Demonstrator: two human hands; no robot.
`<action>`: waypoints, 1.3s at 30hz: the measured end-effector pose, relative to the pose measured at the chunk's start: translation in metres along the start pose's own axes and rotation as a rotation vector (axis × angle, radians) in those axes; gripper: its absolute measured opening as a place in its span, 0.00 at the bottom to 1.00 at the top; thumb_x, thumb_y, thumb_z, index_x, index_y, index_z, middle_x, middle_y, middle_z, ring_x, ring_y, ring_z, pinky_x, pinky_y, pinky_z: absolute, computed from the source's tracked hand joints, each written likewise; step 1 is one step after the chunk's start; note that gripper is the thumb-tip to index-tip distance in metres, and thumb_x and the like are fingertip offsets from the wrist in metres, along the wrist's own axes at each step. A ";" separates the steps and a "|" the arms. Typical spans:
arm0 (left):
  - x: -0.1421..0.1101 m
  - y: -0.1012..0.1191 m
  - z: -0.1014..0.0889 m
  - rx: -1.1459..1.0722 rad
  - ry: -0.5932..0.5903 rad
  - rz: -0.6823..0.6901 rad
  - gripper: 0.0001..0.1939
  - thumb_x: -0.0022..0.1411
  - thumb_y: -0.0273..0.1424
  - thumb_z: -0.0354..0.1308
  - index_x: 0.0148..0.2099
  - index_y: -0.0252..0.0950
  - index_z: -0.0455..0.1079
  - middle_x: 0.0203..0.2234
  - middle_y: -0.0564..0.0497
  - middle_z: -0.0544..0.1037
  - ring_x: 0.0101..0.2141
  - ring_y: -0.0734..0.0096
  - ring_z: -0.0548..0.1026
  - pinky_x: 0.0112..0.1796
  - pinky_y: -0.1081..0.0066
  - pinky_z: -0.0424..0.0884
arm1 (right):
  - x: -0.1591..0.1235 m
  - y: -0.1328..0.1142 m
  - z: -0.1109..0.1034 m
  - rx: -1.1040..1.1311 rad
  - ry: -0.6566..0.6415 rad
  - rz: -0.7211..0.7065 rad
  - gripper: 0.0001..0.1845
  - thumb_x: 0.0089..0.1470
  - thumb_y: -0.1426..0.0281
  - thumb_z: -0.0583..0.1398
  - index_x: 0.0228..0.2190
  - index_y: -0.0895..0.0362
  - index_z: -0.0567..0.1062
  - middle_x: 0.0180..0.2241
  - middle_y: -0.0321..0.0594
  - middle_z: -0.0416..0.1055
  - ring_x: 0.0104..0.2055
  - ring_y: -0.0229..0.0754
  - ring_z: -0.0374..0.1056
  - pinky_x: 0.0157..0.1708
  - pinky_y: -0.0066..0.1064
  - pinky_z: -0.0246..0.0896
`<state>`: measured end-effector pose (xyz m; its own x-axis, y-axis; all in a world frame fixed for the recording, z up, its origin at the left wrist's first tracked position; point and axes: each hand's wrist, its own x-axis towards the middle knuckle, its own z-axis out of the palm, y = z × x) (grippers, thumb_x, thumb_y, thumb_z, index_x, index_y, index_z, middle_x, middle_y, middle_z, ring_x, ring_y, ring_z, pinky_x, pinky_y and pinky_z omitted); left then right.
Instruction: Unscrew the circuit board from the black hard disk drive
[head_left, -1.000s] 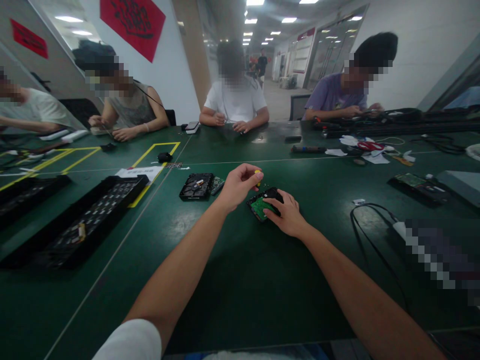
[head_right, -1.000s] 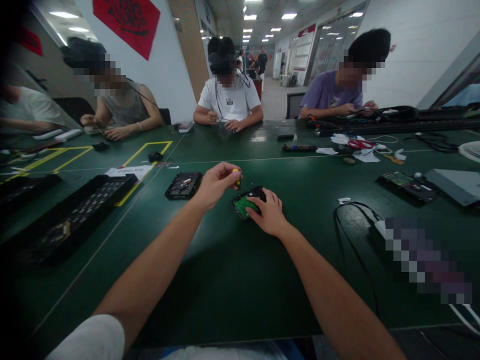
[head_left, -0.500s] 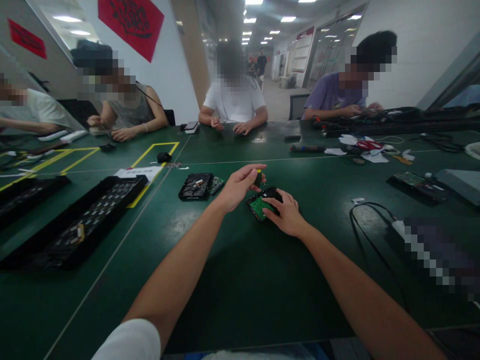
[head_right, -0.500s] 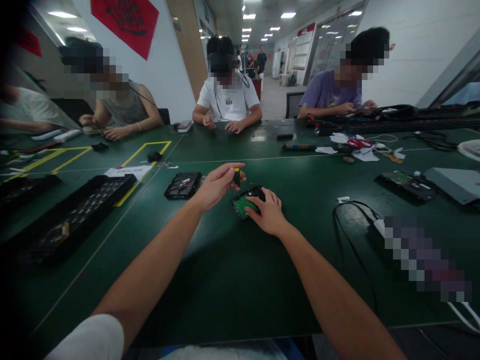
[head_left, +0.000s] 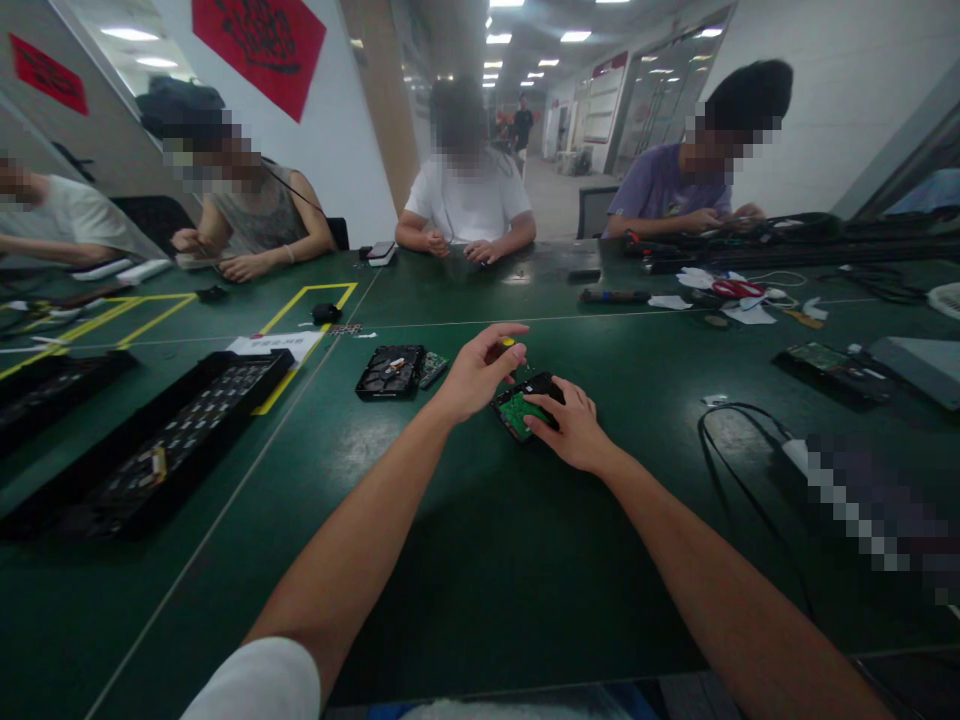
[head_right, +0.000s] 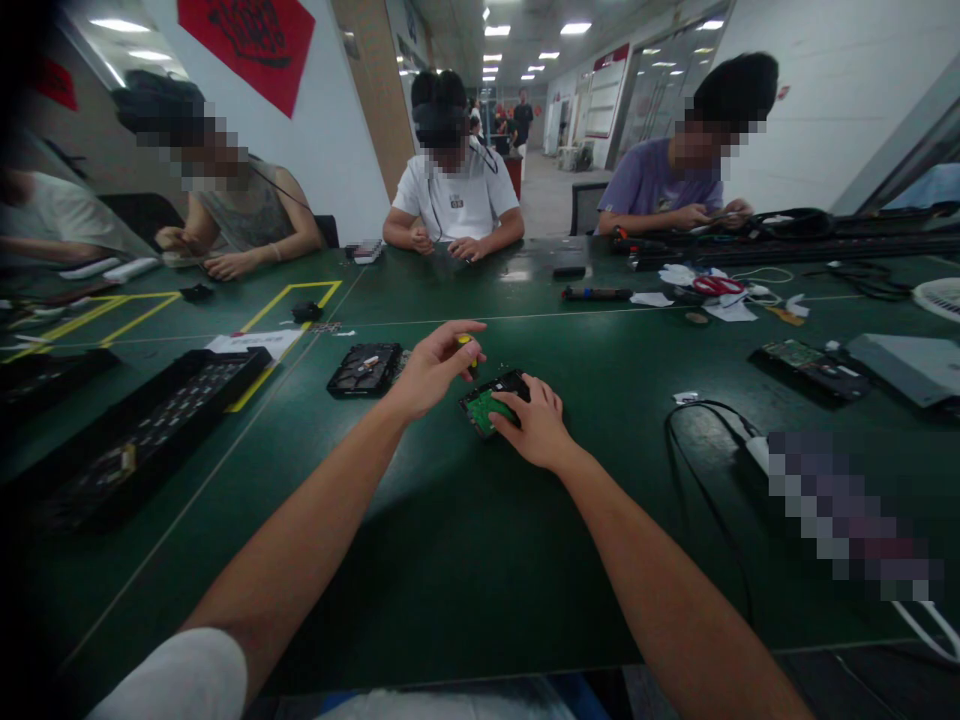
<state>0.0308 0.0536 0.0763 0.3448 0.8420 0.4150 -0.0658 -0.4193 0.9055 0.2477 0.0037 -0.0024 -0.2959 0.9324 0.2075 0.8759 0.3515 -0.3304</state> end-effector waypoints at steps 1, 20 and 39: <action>0.000 -0.001 -0.001 -0.009 -0.014 -0.009 0.17 0.70 0.41 0.62 0.56 0.39 0.74 0.37 0.49 0.77 0.39 0.69 0.77 0.33 0.75 0.75 | 0.000 0.000 0.000 -0.003 0.003 0.000 0.27 0.69 0.49 0.55 0.64 0.39 0.72 0.72 0.47 0.53 0.74 0.63 0.46 0.66 0.61 0.47; 0.000 0.001 0.006 -0.096 0.149 -0.089 0.20 0.61 0.43 0.71 0.43 0.36 0.68 0.35 0.49 0.79 0.35 0.70 0.78 0.31 0.74 0.77 | 0.000 0.003 0.001 0.009 -0.013 -0.005 0.28 0.69 0.48 0.55 0.64 0.40 0.72 0.72 0.48 0.50 0.75 0.63 0.44 0.67 0.63 0.45; 0.005 -0.010 -0.017 -0.305 0.175 -0.195 0.19 0.69 0.44 0.61 0.53 0.36 0.75 0.40 0.45 0.79 0.40 0.65 0.81 0.31 0.71 0.78 | 0.002 -0.001 -0.002 0.003 -0.046 0.025 0.28 0.69 0.47 0.53 0.65 0.40 0.71 0.73 0.46 0.50 0.75 0.62 0.44 0.68 0.61 0.44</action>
<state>0.0175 0.0679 0.0706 0.2152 0.9520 0.2175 -0.2987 -0.1479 0.9428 0.2471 0.0048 0.0003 -0.2916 0.9436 0.1566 0.8819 0.3286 -0.3380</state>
